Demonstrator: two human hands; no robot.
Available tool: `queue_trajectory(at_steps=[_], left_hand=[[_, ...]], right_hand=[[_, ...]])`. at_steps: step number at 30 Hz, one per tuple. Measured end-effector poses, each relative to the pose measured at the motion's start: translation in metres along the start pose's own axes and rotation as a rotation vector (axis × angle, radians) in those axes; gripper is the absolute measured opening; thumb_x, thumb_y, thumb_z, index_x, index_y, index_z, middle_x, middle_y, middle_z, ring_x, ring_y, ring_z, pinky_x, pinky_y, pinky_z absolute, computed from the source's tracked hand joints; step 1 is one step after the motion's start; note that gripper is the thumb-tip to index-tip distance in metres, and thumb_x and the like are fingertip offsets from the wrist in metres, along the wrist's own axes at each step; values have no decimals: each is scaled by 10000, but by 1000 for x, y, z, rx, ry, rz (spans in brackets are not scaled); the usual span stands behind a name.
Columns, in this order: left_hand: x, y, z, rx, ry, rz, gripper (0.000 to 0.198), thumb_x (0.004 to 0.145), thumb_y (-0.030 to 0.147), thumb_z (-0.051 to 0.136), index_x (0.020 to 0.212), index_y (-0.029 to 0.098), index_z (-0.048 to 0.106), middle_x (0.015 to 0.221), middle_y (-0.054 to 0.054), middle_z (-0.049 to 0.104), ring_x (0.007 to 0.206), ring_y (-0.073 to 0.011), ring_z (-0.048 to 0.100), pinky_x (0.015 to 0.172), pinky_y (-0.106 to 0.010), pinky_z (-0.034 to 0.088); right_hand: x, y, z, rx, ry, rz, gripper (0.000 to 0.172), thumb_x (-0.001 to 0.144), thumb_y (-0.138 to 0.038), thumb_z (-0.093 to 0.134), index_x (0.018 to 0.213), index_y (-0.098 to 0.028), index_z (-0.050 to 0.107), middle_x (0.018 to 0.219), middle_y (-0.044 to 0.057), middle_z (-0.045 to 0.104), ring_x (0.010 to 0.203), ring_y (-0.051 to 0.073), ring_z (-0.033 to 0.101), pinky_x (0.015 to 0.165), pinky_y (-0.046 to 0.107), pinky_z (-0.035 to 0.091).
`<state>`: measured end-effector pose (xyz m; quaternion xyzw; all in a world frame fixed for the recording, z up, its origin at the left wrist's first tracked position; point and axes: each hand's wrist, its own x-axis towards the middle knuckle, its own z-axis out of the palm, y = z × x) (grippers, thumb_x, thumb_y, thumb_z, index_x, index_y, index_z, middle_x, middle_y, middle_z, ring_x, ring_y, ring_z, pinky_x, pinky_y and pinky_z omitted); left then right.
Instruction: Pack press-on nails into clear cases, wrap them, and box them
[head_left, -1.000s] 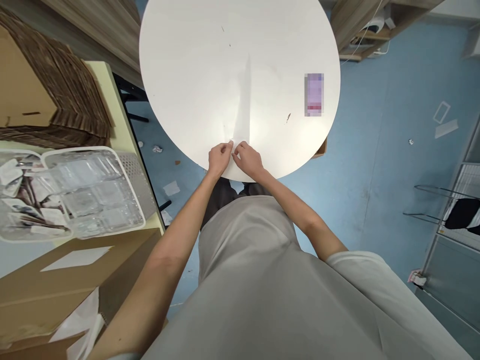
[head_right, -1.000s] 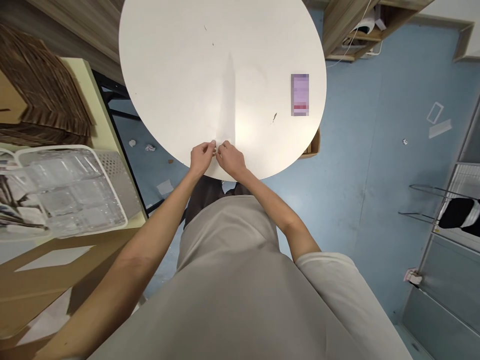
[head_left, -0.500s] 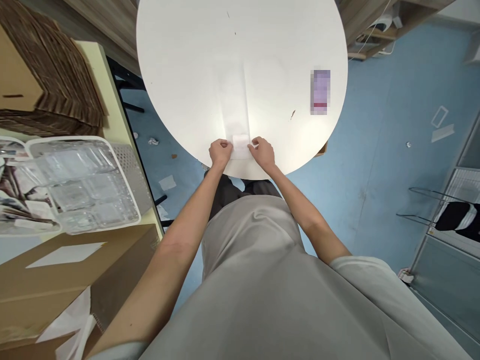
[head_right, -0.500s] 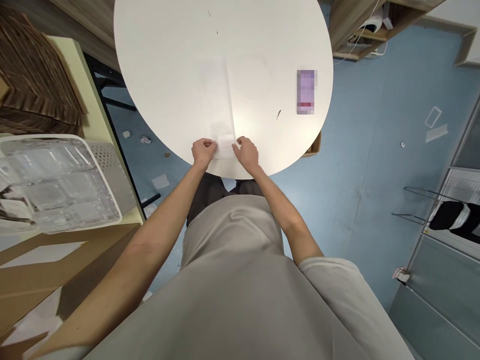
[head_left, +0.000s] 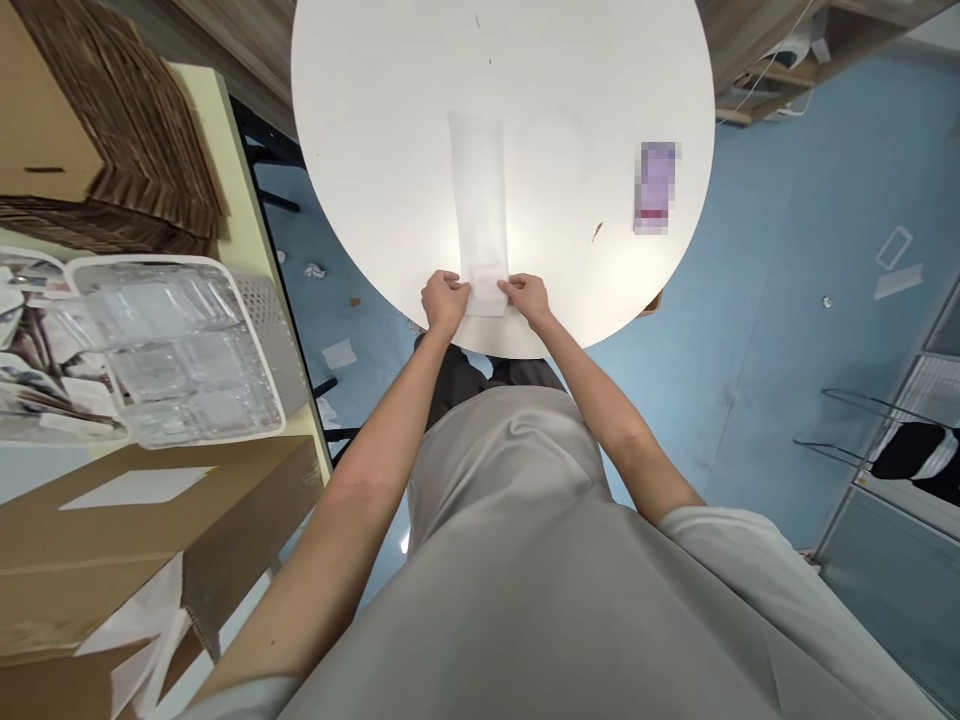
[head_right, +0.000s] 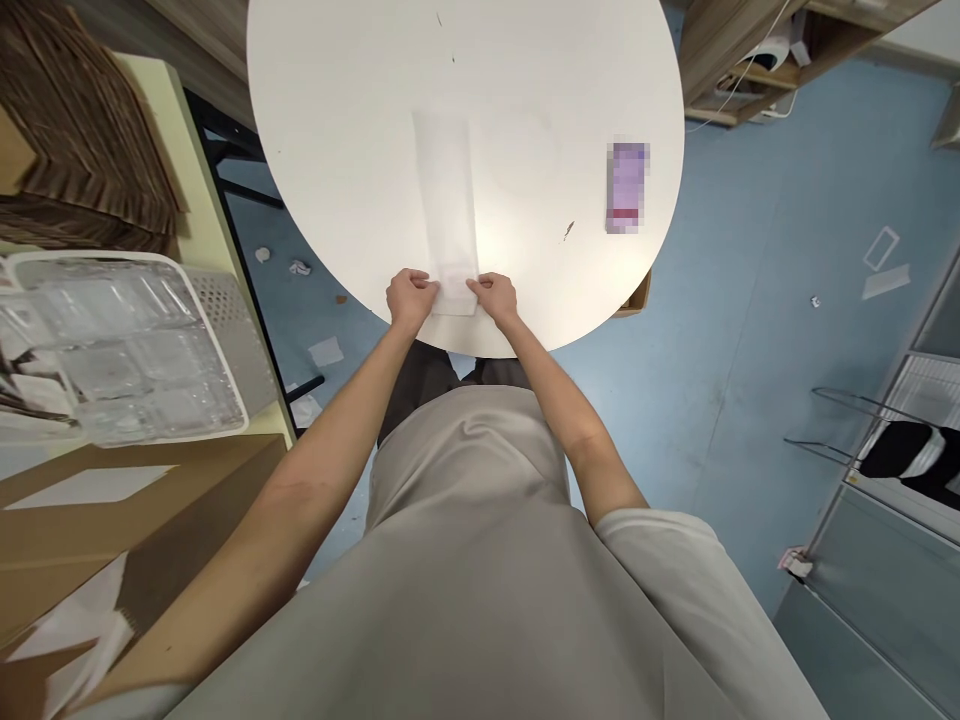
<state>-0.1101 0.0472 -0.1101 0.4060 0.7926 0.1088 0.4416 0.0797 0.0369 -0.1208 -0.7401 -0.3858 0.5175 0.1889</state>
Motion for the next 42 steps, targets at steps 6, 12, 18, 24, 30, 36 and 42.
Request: queue_trajectory(at_steps=[6, 12, 18, 24, 30, 36, 42], left_hand=[[-5, -10, -17, -24, -134, -138, 478, 1037, 675, 712, 897, 218, 722, 938, -179, 818, 1128, -423, 809, 1089, -568, 626], [-4, -8, -5, -498, -291, -235, 595, 856, 763, 916, 850, 200, 723, 781, -84, 729, 859, -255, 761, 854, -380, 650], [-10, -1, 1, -364, -175, -53, 523, 913, 514, 901, 615, 225, 583, 625, 24, 500, 694, -162, 565, 696, -295, 502], [-10, 0, 9, -250, -79, -71, 210, 938, 363, 822, 813, 204, 764, 870, -45, 787, 955, -242, 757, 894, -326, 583], [-8, 1, 14, -86, -66, -57, 170, 968, 331, 789, 1029, 188, 859, 1185, -143, 876, 1180, -322, 808, 1071, -415, 597], [-11, 6, 16, 13, -29, 9, 156, 1006, 323, 742, 1068, 205, 822, 1198, -122, 868, 1181, -296, 795, 1110, -390, 572], [-10, 5, 14, 19, -74, 32, 188, 1031, 311, 665, 883, 217, 729, 1022, -103, 821, 1051, -276, 759, 1012, -372, 564]], right_hand=[[-6, -7, -16, 362, -134, 227, 306, 996, -299, 909, 768, -184, 740, 820, 26, 774, 819, 158, 768, 938, 325, 701], [-10, -8, -23, 423, -152, 263, 351, 918, -317, 997, 720, -178, 743, 811, 32, 789, 807, 153, 765, 899, 300, 705], [-14, -4, -20, 258, -83, 164, 238, 968, -314, 919, 837, -185, 767, 894, 39, 807, 876, 196, 791, 869, 326, 703], [-16, -2, -19, -69, -53, 55, 220, 1029, -407, 822, 1065, -192, 795, 1057, 83, 854, 1041, 271, 834, 1037, 440, 687], [-26, 4, -22, -448, 14, -257, 458, 1163, -433, 593, 1523, -165, 683, 1535, 209, 732, 1412, 359, 732, 1205, 566, 623], [-23, 20, -32, -732, -316, -755, 1076, 974, -554, 888, 1835, -186, 359, 1931, 204, 289, 1821, 420, 226, 1455, 665, 306], [-15, 32, -31, -796, -372, -805, 1094, 1040, -510, 773, 1890, -173, 173, 1963, 192, 145, 1844, 400, 116, 1473, 686, 215]])
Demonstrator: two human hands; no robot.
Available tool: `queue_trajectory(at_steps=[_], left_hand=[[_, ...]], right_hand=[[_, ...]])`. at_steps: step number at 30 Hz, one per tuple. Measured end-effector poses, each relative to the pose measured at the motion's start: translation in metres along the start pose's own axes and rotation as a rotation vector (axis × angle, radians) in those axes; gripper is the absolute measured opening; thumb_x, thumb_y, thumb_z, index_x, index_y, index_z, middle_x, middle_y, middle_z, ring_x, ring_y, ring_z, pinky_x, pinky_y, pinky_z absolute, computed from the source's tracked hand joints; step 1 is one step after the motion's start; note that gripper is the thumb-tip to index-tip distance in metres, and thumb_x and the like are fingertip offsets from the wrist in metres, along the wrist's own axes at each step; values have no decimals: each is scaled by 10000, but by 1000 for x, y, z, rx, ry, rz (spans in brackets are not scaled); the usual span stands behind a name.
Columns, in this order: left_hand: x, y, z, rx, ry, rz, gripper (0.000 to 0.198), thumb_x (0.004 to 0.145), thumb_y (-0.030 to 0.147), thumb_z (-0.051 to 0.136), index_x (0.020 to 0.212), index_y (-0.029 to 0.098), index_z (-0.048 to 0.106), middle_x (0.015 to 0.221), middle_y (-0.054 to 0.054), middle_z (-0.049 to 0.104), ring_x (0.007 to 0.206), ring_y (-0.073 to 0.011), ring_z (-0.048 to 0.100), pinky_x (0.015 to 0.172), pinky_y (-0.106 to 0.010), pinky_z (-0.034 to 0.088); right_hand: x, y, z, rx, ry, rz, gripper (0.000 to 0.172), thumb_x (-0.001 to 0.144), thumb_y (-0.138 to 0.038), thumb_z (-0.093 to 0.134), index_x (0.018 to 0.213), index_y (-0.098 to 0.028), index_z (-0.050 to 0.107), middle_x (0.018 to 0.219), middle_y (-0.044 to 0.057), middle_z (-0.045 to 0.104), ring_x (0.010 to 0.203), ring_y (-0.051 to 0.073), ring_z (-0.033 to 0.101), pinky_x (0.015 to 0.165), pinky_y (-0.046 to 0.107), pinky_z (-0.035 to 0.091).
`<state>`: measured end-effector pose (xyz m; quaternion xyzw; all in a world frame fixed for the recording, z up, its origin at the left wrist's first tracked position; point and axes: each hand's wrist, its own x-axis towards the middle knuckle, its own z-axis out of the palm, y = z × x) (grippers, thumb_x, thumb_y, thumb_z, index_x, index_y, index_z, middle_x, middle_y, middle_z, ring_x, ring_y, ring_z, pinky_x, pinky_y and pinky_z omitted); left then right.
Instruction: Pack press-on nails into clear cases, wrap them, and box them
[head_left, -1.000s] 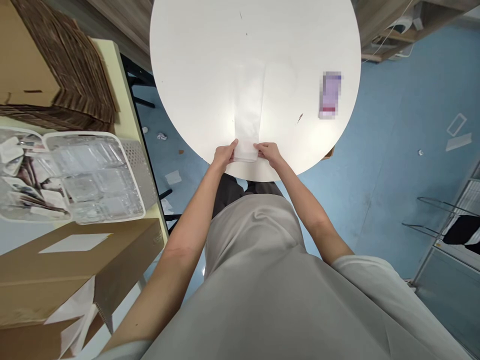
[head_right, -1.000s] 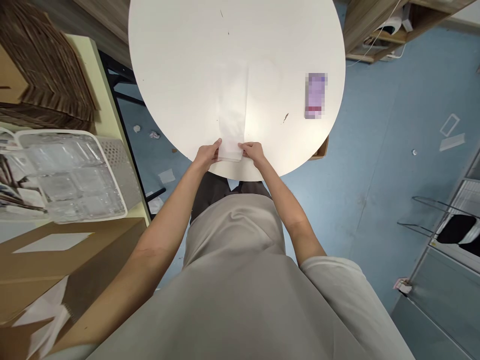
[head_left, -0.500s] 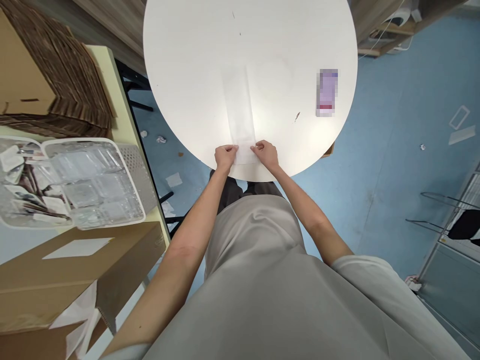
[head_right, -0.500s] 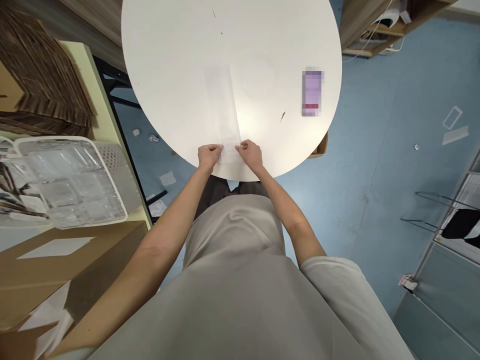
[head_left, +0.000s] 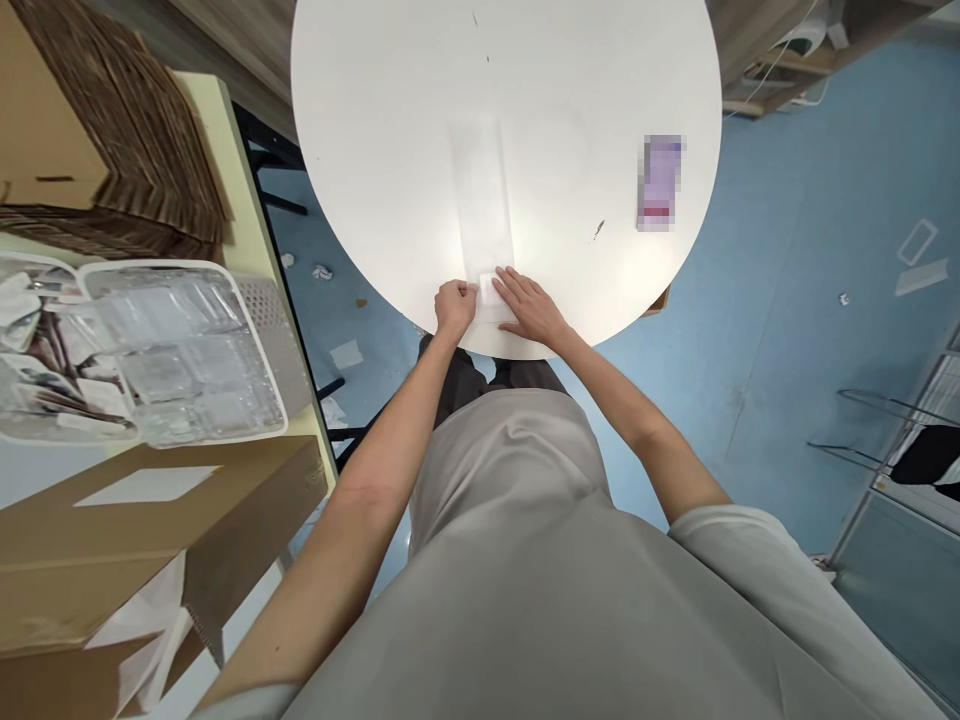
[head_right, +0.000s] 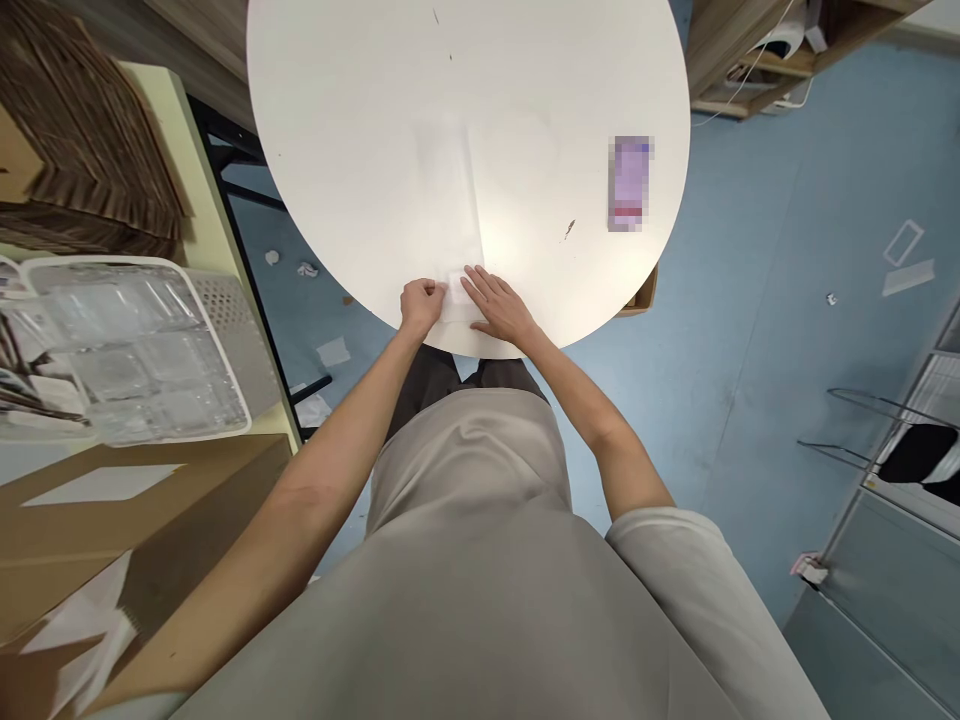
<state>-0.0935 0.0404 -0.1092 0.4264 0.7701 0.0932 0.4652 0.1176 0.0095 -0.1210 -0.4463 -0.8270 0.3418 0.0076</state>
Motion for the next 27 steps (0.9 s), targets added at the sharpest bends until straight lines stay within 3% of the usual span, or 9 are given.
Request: queue_trajectory(at_steps=[5, 9, 11, 14, 16, 18, 20, 23, 27], left_hand=[[10, -1, -6, -88, -86, -81, 258, 1016, 269, 640, 763, 221, 654, 822, -57, 705, 901, -254, 713, 902, -377, 582], [14, 0, -14, -18, -74, -83, 111, 978, 272, 718, 1024, 181, 761, 1039, -108, 789, 1085, -315, 761, 1059, -446, 605], [12, 2, -19, 74, -8, 32, 321, 949, 260, 751, 1257, 169, 764, 1226, -156, 801, 1256, -365, 741, 1181, -502, 565], [8, 8, -22, 148, 22, 409, 570, 941, 195, 698, 1511, 177, 690, 1539, -192, 711, 1514, -380, 611, 1329, -523, 459], [9, 13, -21, 164, -83, 630, 586, 961, 175, 623, 1544, 180, 687, 1630, -174, 668, 1567, -360, 568, 1374, -515, 415], [12, 16, -21, 199, -232, 709, 551, 976, 172, 559, 1501, 165, 728, 1587, -169, 710, 1518, -360, 616, 1370, -528, 426], [17, 15, -23, 240, -330, 688, 551, 965, 163, 534, 1467, 153, 759, 1537, -171, 751, 1470, -370, 659, 1349, -538, 450], [23, 9, -29, 238, -347, 609, 604, 926, 131, 524, 1475, 169, 771, 1566, -138, 756, 1487, -351, 664, 1343, -506, 461], [27, 0, -40, 134, -335, 497, 629, 854, 109, 546, 1421, 159, 812, 1566, -130, 765, 1503, -336, 672, 1342, -460, 462]], right_hand=[[7, 0, 7, -20, 6, 37, 862, 1086, -255, 569, 1873, -142, 236, 1950, 191, 213, 1845, 347, 135, 1470, 659, 240], [9, 0, 7, 6, 0, 56, 861, 1021, -83, 442, 1864, -159, 284, 1937, 164, 274, 1844, 291, 156, 1450, 636, 313], [9, -1, 4, 8, -9, 64, 875, 993, -48, 436, 1853, -147, 314, 1936, 165, 270, 1841, 294, 170, 1438, 627, 346], [8, -4, -1, -4, -24, 85, 883, 971, -22, 450, 1839, -149, 353, 1936, 154, 274, 1836, 298, 204, 1425, 601, 380], [8, -6, -4, -1, -26, 97, 888, 966, -18, 460, 1836, -165, 366, 1936, 136, 285, 1834, 292, 214, 1421, 590, 393], [8, -7, -6, 16, -27, 108, 881, 965, -17, 457, 1831, -161, 379, 1935, 136, 293, 1835, 293, 216, 1417, 592, 401], [8, -6, -9, 52, -23, 109, 855, 982, -44, 467, 1826, -151, 384, 1934, 146, 302, 1833, 299, 227, 1428, 599, 383], [9, -3, -12, 132, 2, 96, 801, 1028, -143, 532, 1815, -150, 386, 1915, 159, 358, 1818, 303, 281, 1459, 582, 338], [11, 0, -16, 207, 62, 137, 663, 1092, -250, 552, 1739, -138, 458, 1847, 193, 472, 1737, 323, 438, 1395, 558, 449]])
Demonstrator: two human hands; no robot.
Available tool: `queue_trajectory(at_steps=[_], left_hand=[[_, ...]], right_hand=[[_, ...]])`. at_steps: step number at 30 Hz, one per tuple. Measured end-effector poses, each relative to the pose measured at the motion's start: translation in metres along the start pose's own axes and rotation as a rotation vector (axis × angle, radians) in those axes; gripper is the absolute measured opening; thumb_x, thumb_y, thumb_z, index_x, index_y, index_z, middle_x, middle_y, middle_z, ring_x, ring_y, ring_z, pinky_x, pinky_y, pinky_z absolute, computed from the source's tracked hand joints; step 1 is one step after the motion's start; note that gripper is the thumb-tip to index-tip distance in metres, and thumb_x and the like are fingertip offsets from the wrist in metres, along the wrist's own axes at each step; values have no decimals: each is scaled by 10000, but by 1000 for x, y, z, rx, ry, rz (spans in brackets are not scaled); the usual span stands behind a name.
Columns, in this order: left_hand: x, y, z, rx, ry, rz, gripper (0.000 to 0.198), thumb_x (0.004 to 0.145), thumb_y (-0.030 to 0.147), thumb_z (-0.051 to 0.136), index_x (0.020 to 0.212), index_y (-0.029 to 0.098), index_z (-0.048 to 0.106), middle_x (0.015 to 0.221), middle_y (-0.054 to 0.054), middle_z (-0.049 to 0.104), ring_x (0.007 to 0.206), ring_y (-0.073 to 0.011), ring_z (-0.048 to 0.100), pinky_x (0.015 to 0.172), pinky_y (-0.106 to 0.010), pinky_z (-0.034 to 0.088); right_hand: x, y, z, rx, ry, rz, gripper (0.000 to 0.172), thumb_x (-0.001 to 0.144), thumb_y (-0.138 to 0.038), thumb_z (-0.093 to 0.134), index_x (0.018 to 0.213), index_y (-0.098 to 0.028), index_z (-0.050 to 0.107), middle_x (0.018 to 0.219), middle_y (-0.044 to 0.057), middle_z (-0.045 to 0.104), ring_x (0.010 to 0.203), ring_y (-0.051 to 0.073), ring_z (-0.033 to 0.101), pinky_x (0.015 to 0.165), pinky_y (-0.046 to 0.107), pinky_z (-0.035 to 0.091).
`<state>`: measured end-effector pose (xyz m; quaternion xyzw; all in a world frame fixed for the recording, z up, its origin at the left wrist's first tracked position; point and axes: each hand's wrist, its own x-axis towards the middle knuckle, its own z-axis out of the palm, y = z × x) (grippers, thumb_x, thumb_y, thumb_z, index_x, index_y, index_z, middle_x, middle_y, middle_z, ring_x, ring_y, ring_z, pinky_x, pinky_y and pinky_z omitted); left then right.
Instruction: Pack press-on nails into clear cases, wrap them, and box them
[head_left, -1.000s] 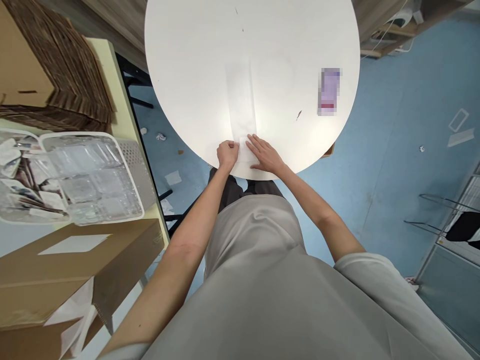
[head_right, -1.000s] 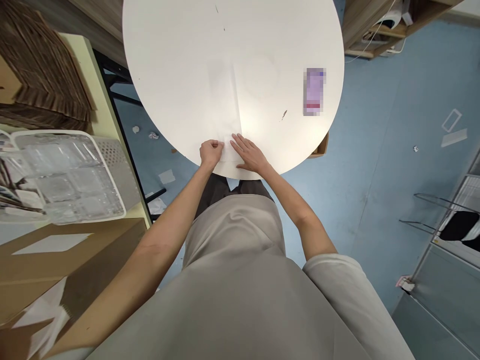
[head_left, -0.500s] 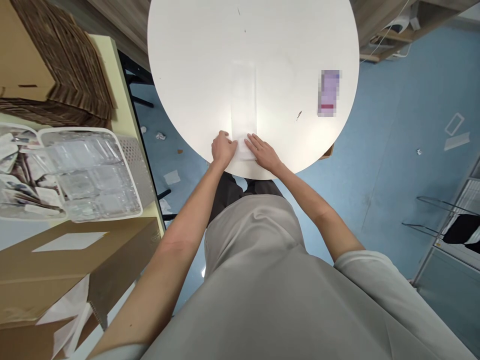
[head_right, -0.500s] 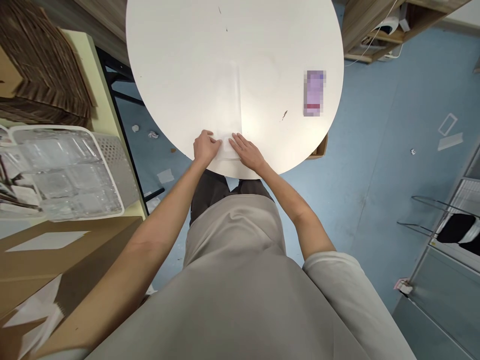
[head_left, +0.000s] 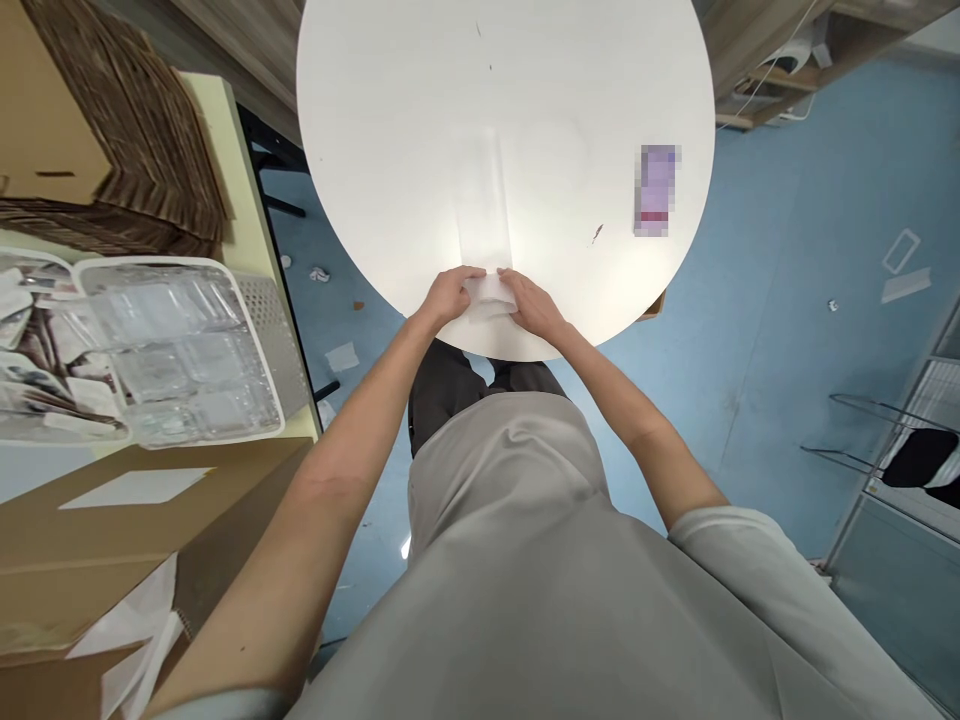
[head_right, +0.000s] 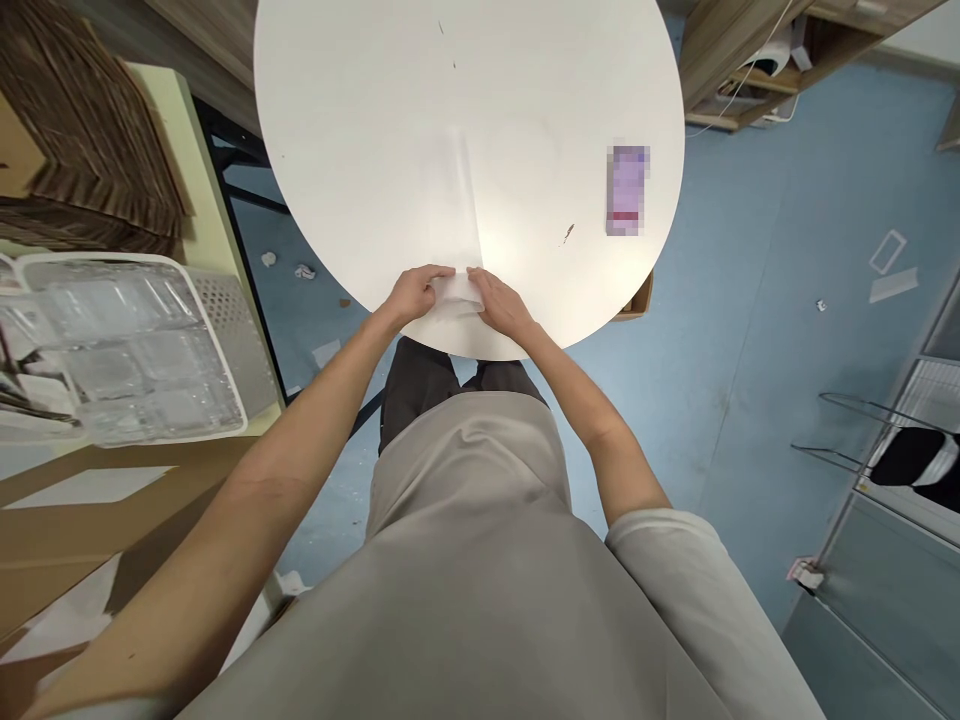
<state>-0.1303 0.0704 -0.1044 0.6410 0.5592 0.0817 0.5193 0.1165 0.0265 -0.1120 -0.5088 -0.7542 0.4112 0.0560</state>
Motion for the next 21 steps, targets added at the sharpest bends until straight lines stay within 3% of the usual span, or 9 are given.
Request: queue_trajectory(at_steps=[7, 11, 15, 19, 21], left_hand=[[-7, -3, -1, -211, 3, -56, 741, 745, 124, 662, 1474, 192, 775, 1563, -144, 764, 1493, -346, 688, 1271, -490, 540], [-10, 5, 5, -218, 80, -109, 703, 770, 200, 799, 1471, 162, 763, 1495, -158, 795, 1397, -354, 732, 1227, -487, 567], [-10, 12, 9, -249, 189, -164, 363, 971, 331, 720, 1269, 160, 836, 1335, -132, 856, 1268, -317, 781, 1133, -399, 591], [-3, 17, 11, -248, 284, -227, 219, 1013, 361, 710, 1039, 186, 838, 1155, -98, 879, 1139, -310, 800, 1015, -360, 594], [2, 19, 12, -209, 323, -280, 244, 1018, 382, 720, 867, 200, 782, 979, -80, 850, 1032, -296, 787, 972, -360, 586]], right_hand=[[9, -6, -11, 71, 68, 114, 523, 1182, -478, 496, 1596, -179, 610, 1675, 167, 665, 1508, 344, 662, 1273, 517, 562], [14, -12, -13, 89, 122, 198, 558, 1214, -592, 415, 1524, -198, 659, 1563, 158, 726, 1346, 322, 734, 1172, 464, 614], [20, -13, -10, 100, 194, 267, 565, 1220, -616, 393, 1461, -195, 682, 1443, 160, 743, 1250, 299, 744, 1078, 427, 643], [28, -12, -5, 131, 267, 297, 513, 1224, -574, 404, 1394, -204, 717, 1373, 152, 727, 1224, 274, 733, 1049, 395, 647], [35, -12, -3, 139, 286, 321, 474, 1222, -526, 424, 1358, -193, 732, 1358, 157, 716, 1206, 272, 733, 1068, 399, 642]])
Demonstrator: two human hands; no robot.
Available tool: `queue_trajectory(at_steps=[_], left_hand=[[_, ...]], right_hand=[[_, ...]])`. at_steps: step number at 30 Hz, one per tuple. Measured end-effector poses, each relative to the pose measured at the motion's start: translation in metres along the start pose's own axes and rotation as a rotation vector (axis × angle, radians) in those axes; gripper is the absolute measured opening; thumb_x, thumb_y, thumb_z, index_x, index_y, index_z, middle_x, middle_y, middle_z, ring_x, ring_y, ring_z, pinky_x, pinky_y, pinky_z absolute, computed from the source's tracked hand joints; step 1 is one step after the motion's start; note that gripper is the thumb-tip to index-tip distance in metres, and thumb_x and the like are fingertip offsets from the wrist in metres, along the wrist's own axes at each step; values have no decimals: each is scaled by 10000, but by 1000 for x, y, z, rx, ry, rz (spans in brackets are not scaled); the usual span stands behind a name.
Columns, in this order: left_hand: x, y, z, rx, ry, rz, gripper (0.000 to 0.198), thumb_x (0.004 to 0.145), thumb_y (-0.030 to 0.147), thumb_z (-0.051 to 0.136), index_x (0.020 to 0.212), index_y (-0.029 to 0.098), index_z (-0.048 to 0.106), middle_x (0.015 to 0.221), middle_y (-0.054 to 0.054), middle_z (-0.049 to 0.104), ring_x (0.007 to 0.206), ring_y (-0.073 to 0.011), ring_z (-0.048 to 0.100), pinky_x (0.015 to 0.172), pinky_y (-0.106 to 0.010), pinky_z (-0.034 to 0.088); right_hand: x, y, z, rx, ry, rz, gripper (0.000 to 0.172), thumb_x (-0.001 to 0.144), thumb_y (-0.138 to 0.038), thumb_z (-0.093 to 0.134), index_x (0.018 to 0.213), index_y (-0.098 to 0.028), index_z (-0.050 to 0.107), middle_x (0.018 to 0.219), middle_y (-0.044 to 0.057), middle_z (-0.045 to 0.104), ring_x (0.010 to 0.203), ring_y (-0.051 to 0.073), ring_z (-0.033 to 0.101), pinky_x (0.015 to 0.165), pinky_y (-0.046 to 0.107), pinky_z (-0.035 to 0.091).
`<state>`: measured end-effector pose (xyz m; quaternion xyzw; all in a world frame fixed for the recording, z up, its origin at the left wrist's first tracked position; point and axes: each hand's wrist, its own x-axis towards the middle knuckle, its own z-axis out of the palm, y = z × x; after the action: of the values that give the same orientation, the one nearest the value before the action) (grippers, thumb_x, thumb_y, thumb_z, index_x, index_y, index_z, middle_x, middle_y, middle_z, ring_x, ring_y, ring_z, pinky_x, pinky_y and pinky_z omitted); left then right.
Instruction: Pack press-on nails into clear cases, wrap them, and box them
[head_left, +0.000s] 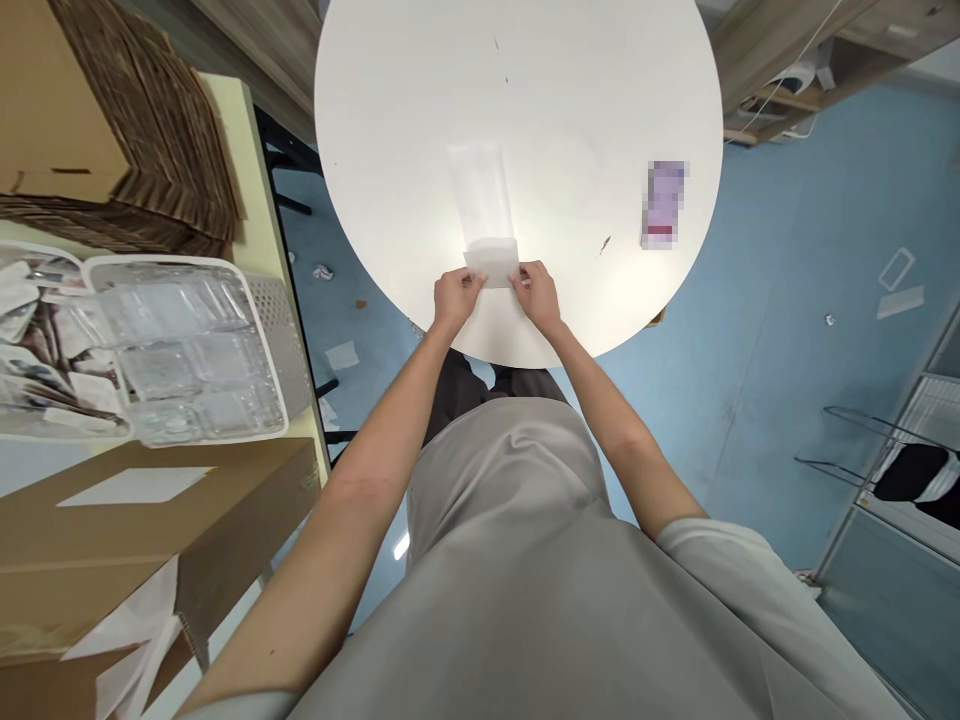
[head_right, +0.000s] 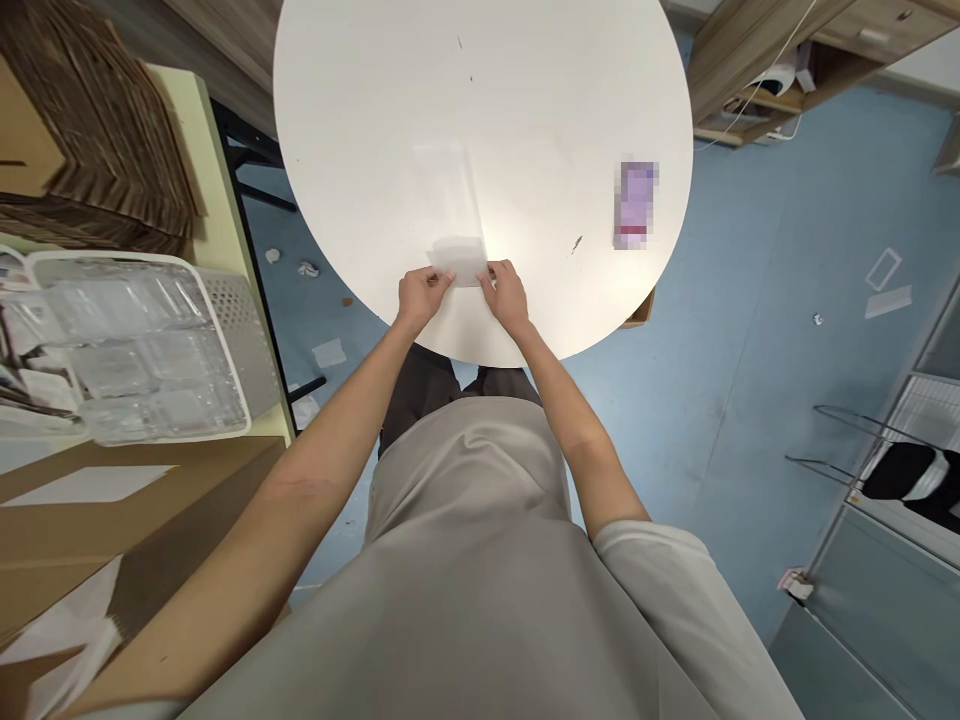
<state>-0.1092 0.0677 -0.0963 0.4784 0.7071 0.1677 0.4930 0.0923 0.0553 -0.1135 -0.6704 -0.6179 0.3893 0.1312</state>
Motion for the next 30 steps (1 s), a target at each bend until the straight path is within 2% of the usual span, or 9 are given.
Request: queue_trajectory(at_steps=[4, 8, 12, 16, 18, 20, 22, 26, 30], left_hand=[[11, 5, 6, 73, 60, -72, 390, 1018, 401, 733, 681, 228, 639, 790, -72, 741, 944, -287, 741, 965, -387, 566], [24, 7, 9, 63, 72, -124, 279, 983, 375, 785, 765, 224, 696, 875, -98, 763, 1011, -306, 745, 1011, -418, 568], [29, 2, 12, 61, 116, -111, 200, 958, 368, 845, 1055, 203, 786, 1096, -130, 795, 1184, -356, 743, 1112, -481, 575], [30, -1, 13, 155, 208, 183, 609, 969, 474, 864, 1498, 229, 686, 1575, -201, 655, 1577, -447, 543, 1314, -585, 454], [34, -1, 12, 189, 82, 360, 625, 1023, 481, 783, 1572, 212, 651, 1680, -212, 597, 1665, -445, 451, 1390, -596, 361], [39, 0, 10, 212, -102, 476, 577, 1069, 447, 670, 1588, 194, 656, 1680, -206, 619, 1666, -428, 463, 1421, -601, 319], [42, -1, 7, 249, -219, 533, 625, 1053, 417, 641, 1626, 166, 636, 1695, -214, 616, 1653, -431, 488, 1426, -616, 317], [37, -6, -1, 338, -282, 562, 810, 946, 370, 764, 1699, 149, 564, 1787, -228, 534, 1698, -453, 446, 1435, -627, 299], [15, -18, -6, 387, -333, 552, 785, 930, 276, 775, 1681, 142, 586, 1793, -233, 535, 1698, -434, 472, 1432, -629, 307]], right_hand=[[16, 0, 11, -45, 2, 96, 406, 1206, -478, 484, 1287, -178, 745, 1348, 171, 701, 1183, 285, 741, 1136, 440, 622], [32, 5, 19, -23, 29, 221, 350, 1159, -491, 559, 1273, -209, 732, 1294, 162, 733, 1183, 337, 736, 1114, 559, 654], [38, -1, 15, -67, 25, 217, 443, 1167, -469, 508, 1476, -185, 649, 1391, 198, 731, 1357, 400, 702, 1172, 673, 620], [36, -13, 5, -217, -13, -57, 485, 1180, -376, 469, 1619, -221, 605, 1719, 181, 578, 1675, 364, 488, 1347, 674, 483], [34, -15, 0, -259, -74, -176, 512, 1179, -322, 443, 1665, -251, 590, 1799, 131, 527, 1746, 305, 405, 1420, 643, 405], [33, -12, -5, -271, -139, -230, 546, 1193, -298, 386, 1708, -249, 560, 1827, 110, 514, 1763, 275, 391, 1450, 618, 362], [31, -7, -9, -264, -192, -259, 567, 1212, -339, 369, 1750, -235, 515, 1854, 114, 483, 1775, 283, 376, 1449, 617, 357], [21, 1, -15, -262, -249, -292, 668, 1179, -472, 553, 1792, -227, 448, 1914, 130, 369, 1809, 326, 302, 1430, 629, 384], [-5, 5, -12, -288, -281, -289, 671, 1169, -438, 594, 1773, -170, 475, 1898, 190, 380, 1798, 342, 330, 1433, 621, 373]])
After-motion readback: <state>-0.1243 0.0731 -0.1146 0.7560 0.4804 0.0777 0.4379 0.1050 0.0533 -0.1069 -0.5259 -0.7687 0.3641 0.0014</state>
